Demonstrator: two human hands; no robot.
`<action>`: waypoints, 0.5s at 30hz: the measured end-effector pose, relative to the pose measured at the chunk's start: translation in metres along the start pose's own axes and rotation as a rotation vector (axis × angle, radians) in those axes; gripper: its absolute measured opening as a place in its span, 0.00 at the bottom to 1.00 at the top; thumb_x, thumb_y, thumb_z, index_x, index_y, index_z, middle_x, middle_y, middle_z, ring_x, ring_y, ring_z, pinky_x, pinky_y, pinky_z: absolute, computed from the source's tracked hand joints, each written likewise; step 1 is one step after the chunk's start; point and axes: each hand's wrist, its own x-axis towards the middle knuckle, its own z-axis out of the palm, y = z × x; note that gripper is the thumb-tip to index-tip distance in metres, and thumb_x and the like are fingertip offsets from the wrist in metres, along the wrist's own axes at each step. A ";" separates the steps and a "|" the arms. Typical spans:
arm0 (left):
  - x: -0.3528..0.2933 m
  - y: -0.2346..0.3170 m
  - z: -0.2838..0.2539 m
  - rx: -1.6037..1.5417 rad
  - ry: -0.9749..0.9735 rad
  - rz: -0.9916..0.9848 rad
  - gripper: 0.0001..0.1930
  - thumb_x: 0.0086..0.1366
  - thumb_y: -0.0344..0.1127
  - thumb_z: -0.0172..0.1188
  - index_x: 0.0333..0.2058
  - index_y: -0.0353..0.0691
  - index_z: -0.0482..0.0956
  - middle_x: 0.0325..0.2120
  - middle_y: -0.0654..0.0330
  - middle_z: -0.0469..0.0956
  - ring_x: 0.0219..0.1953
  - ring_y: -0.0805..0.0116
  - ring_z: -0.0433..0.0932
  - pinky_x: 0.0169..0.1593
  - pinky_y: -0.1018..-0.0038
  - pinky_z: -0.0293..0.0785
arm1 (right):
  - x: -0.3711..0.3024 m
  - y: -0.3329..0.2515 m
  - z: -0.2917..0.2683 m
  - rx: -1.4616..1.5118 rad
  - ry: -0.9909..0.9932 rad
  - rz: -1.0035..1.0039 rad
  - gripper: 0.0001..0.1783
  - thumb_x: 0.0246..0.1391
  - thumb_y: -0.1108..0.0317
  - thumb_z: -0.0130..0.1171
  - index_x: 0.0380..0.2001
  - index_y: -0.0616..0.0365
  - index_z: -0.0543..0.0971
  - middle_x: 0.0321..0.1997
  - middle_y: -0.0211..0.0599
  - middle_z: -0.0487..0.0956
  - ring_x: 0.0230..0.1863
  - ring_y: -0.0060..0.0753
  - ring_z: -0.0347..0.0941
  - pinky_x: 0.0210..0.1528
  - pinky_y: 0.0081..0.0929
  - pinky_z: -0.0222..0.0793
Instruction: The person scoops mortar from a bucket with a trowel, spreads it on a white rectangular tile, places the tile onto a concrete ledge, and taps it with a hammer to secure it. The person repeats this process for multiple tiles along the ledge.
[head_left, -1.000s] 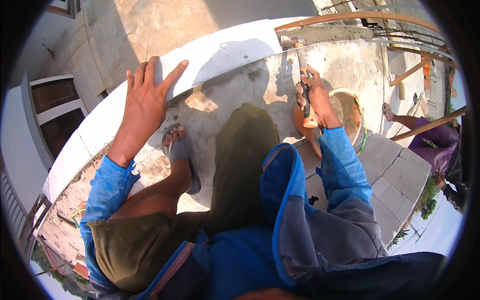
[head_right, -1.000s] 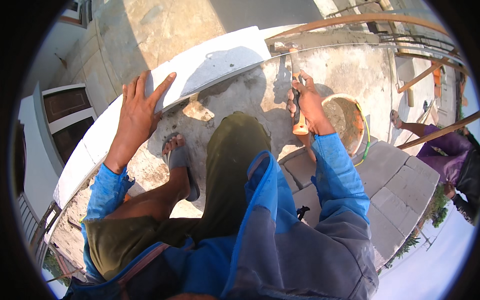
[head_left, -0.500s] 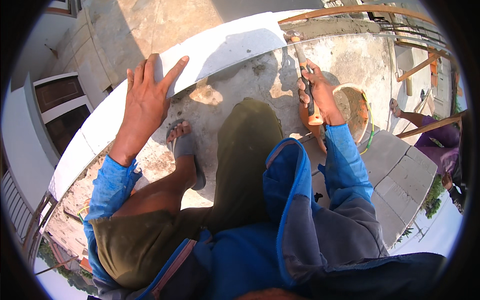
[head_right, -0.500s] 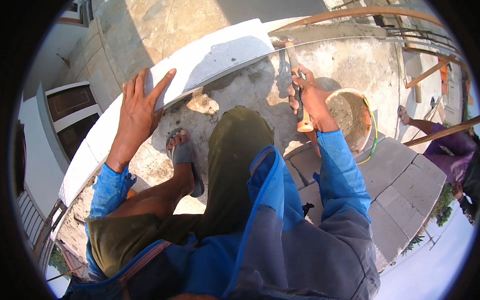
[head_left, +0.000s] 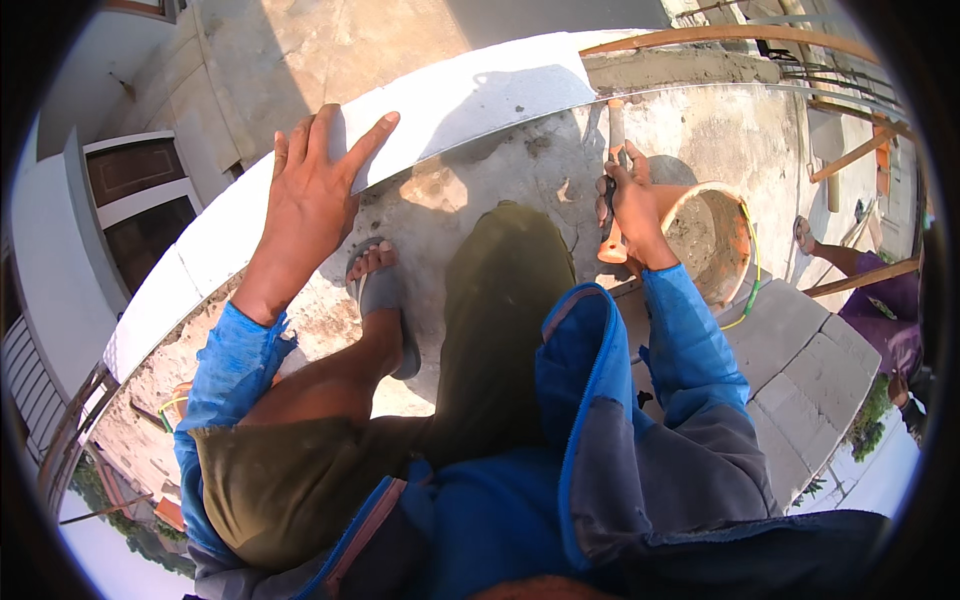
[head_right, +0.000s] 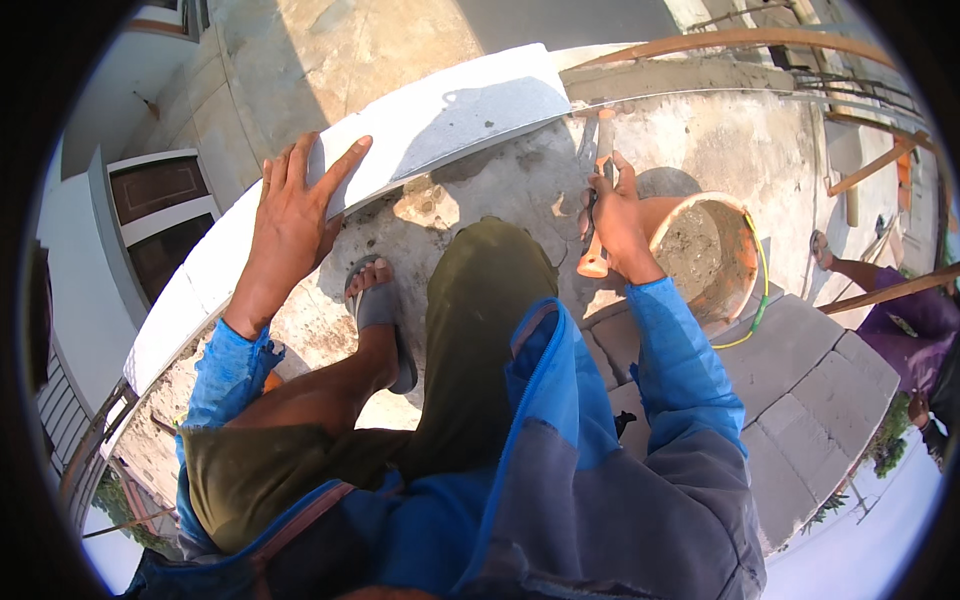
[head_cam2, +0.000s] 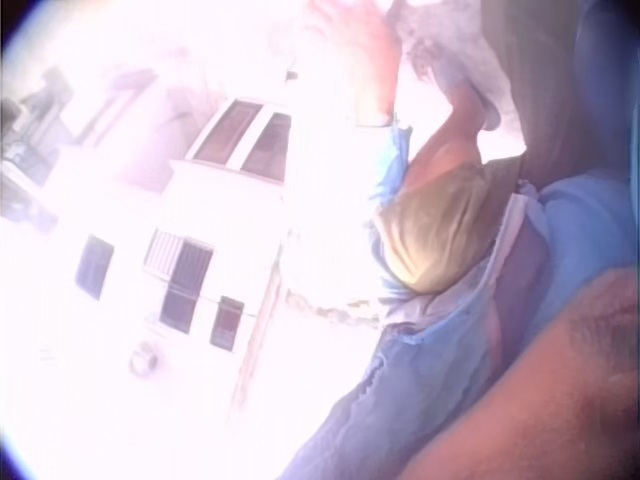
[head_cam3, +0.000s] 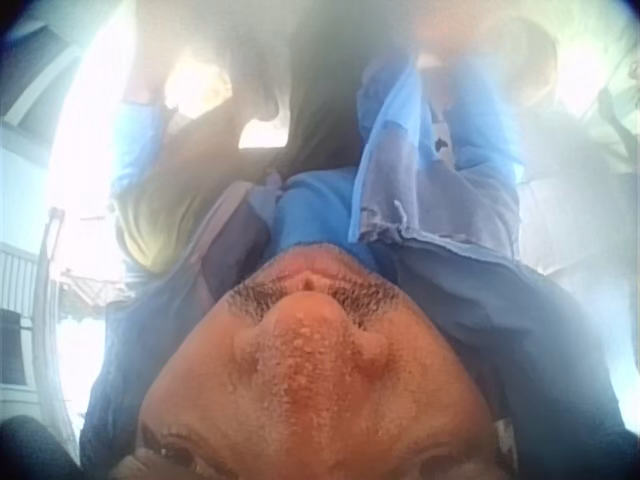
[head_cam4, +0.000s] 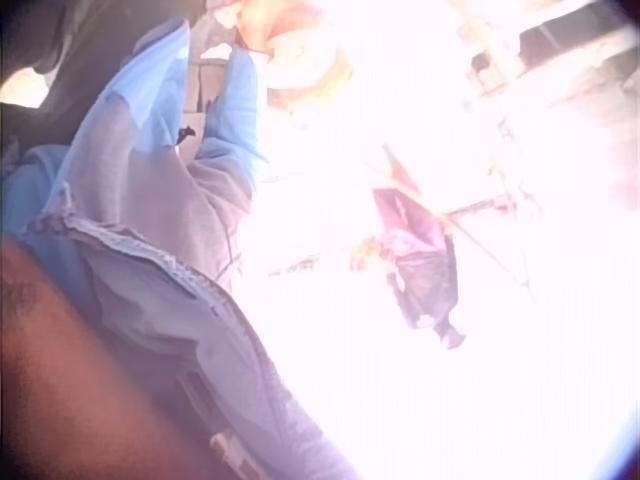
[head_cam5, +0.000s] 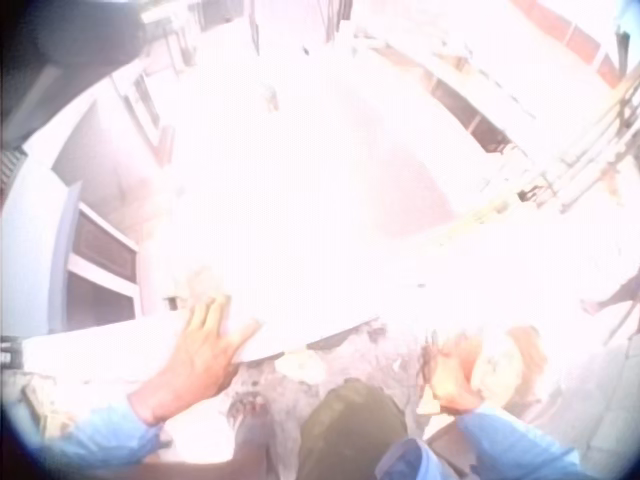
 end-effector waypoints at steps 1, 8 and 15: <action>0.001 -0.001 0.000 0.006 0.009 0.001 0.51 0.60 0.23 0.72 0.77 0.76 0.63 0.68 0.42 0.67 0.69 0.38 0.69 0.73 0.36 0.66 | 0.003 0.013 0.009 -0.035 0.048 -0.041 0.36 0.72 0.69 0.51 0.79 0.52 0.55 0.31 0.35 0.77 0.20 0.26 0.71 0.23 0.28 0.70; 0.003 0.001 -0.002 0.031 0.007 -0.003 0.55 0.55 0.26 0.78 0.76 0.77 0.64 0.68 0.45 0.67 0.68 0.42 0.71 0.73 0.45 0.68 | 0.031 0.121 0.042 -0.337 0.359 -0.399 0.41 0.63 0.74 0.56 0.79 0.57 0.61 0.59 0.52 0.80 0.56 0.46 0.79 0.59 0.36 0.74; 0.005 0.004 -0.007 0.031 -0.069 -0.058 0.58 0.50 0.32 0.84 0.75 0.80 0.65 0.69 0.48 0.67 0.70 0.43 0.70 0.77 0.43 0.62 | 0.024 0.179 0.049 -0.873 0.502 -0.116 0.42 0.58 0.57 0.64 0.77 0.42 0.69 0.65 0.53 0.74 0.70 0.55 0.67 0.71 0.65 0.55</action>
